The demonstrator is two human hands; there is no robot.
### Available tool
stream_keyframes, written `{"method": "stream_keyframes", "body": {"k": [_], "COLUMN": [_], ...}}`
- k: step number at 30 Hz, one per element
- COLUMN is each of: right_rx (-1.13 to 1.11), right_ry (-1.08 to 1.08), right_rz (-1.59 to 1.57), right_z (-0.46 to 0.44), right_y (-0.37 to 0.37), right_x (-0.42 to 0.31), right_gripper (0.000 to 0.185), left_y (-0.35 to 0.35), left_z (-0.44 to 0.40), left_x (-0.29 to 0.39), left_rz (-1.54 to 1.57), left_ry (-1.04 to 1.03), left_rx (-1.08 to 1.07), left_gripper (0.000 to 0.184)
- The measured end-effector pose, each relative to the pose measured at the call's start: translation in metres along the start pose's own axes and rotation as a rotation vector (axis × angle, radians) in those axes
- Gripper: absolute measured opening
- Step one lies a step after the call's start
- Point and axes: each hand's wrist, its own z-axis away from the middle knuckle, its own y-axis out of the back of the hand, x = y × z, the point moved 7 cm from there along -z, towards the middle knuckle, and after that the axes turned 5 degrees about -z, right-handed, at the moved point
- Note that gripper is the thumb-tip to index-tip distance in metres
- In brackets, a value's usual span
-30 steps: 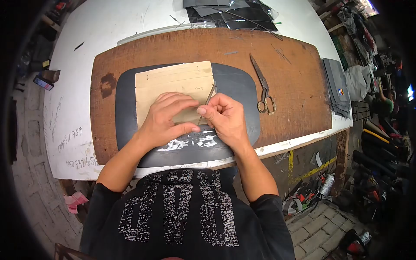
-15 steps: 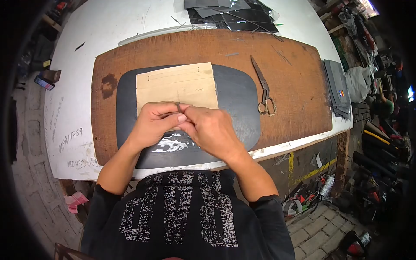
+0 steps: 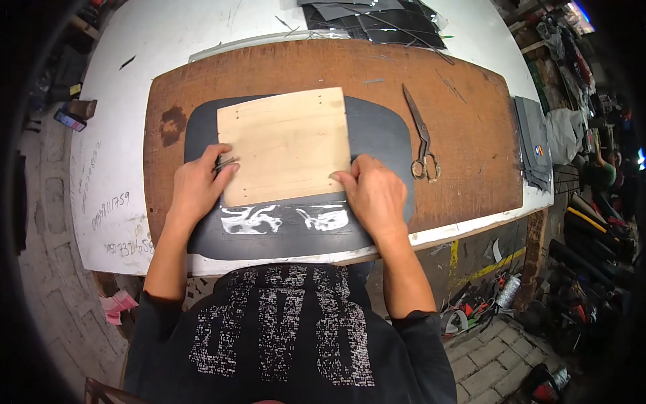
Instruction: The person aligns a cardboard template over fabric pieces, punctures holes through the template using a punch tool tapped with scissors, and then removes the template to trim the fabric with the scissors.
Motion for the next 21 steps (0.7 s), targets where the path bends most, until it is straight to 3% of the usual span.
{"method": "stream_keyframes", "body": {"k": [6, 9, 11, 14, 18, 21], "right_rx": [0.066, 0.118, 0.005, -0.132, -0.172, -0.135], "right_ry": [-0.097, -0.116, -0.217, -0.339, -0.317, -0.289], "right_rz": [-0.04, -0.219, -0.529, -0.796, -0.846, -0.853], "right_z": [-0.035, -0.034, -0.029, -0.016, -0.009, -0.009], "right_y": [0.021, 0.029, 0.014, -0.005, -0.019, -0.012], "right_x": [0.019, 0.035, 0.046, 0.037, 0.014, 0.013], "right_gripper": [0.032, 0.025, 0.017, 0.024, 0.026, 0.023], "left_y": [-0.004, 0.005, 0.008, 0.0, -0.007, 0.003], "left_z": [-0.024, -0.015, -0.009, 0.0, 0.0, -0.003], "left_x": [0.016, 0.009, -0.001, 0.001, 0.009, -0.001], "left_rz": [0.049, 0.096, 0.139, 0.193, 0.534, 0.555], "left_ry": [-0.053, -0.06, -0.024, 0.069, 0.148, 0.205], "left_rx": [0.079, 0.184, 0.245, 0.191, 0.055, 0.016], "left_gripper": [0.027, 0.017, 0.015, 0.011, 0.016, 0.017]}}
